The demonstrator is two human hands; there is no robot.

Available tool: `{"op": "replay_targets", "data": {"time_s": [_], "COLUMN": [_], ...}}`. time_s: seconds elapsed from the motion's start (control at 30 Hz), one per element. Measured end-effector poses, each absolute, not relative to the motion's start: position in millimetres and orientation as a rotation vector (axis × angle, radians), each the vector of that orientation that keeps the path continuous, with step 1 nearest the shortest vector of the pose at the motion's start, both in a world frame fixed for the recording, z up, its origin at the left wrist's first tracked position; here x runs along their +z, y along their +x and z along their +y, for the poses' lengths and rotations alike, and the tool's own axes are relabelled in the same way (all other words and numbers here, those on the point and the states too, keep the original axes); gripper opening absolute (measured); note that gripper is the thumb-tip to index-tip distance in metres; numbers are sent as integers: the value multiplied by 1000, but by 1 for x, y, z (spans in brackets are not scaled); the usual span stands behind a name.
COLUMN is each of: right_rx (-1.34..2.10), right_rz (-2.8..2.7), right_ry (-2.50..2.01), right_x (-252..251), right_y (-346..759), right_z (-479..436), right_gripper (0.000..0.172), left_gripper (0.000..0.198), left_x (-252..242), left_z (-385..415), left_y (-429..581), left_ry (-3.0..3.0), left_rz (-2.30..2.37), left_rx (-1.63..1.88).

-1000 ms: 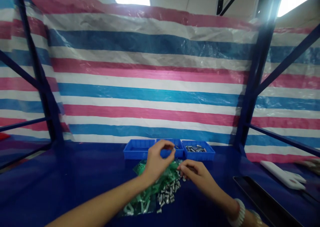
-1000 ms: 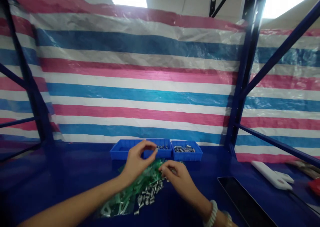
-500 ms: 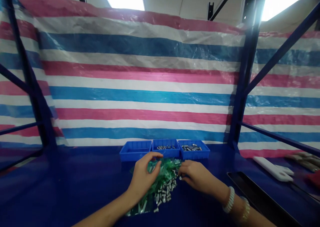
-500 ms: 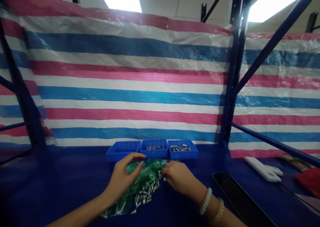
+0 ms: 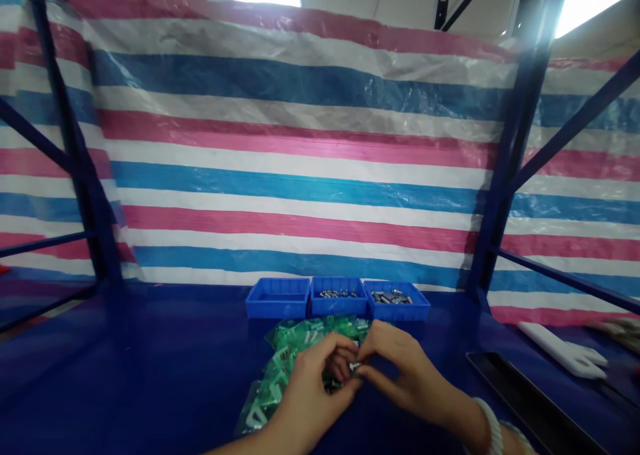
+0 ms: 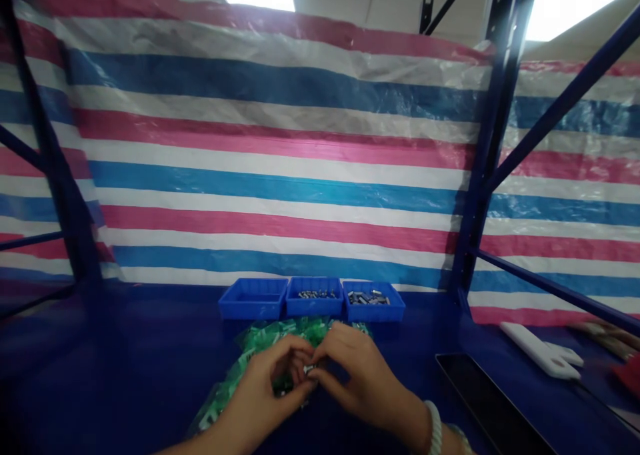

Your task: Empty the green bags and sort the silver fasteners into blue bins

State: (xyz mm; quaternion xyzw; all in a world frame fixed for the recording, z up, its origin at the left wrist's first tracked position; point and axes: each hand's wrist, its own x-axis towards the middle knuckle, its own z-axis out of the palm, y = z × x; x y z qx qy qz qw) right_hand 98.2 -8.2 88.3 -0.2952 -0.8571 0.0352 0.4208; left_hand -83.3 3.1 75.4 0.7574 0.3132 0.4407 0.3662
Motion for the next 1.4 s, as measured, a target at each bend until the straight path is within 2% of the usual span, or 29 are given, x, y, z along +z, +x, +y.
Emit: {"op": "replay_targets", "data": {"time_s": [0.13,0.43,0.6,0.73,0.93,1.17,1.4], "right_rx": [57,423,494,423,152,-16,-273], "right_rz": [-2154,-2040,-2050,-2009,-2123,-2344,-2452], "right_ry": [-788,-886,-856,-950,-1146,-1263,-1323], "right_x": [83,77,74,70,64,59,54], "right_y": [96,91,91,97,117,125,115], "right_z": [-8,-6,-3,6,23,31,28], "right_gripper": [9,19,13,14,17,21,14], "left_gripper": [18,4,12,16,41,35,26], "left_x": [76,77,88,101,87,81,85], "left_z": [2,2,20,70,110,60,34], "left_y": [-83,-88,-92,-85,-81,-111,-112], "left_ry": [1819,1957,2218,2328,2334,2371,2393], "left_rz": [813,804,725,800,949,952,900], "left_rx": [1135,1341,1497,1578,1416,1338,1366]}}
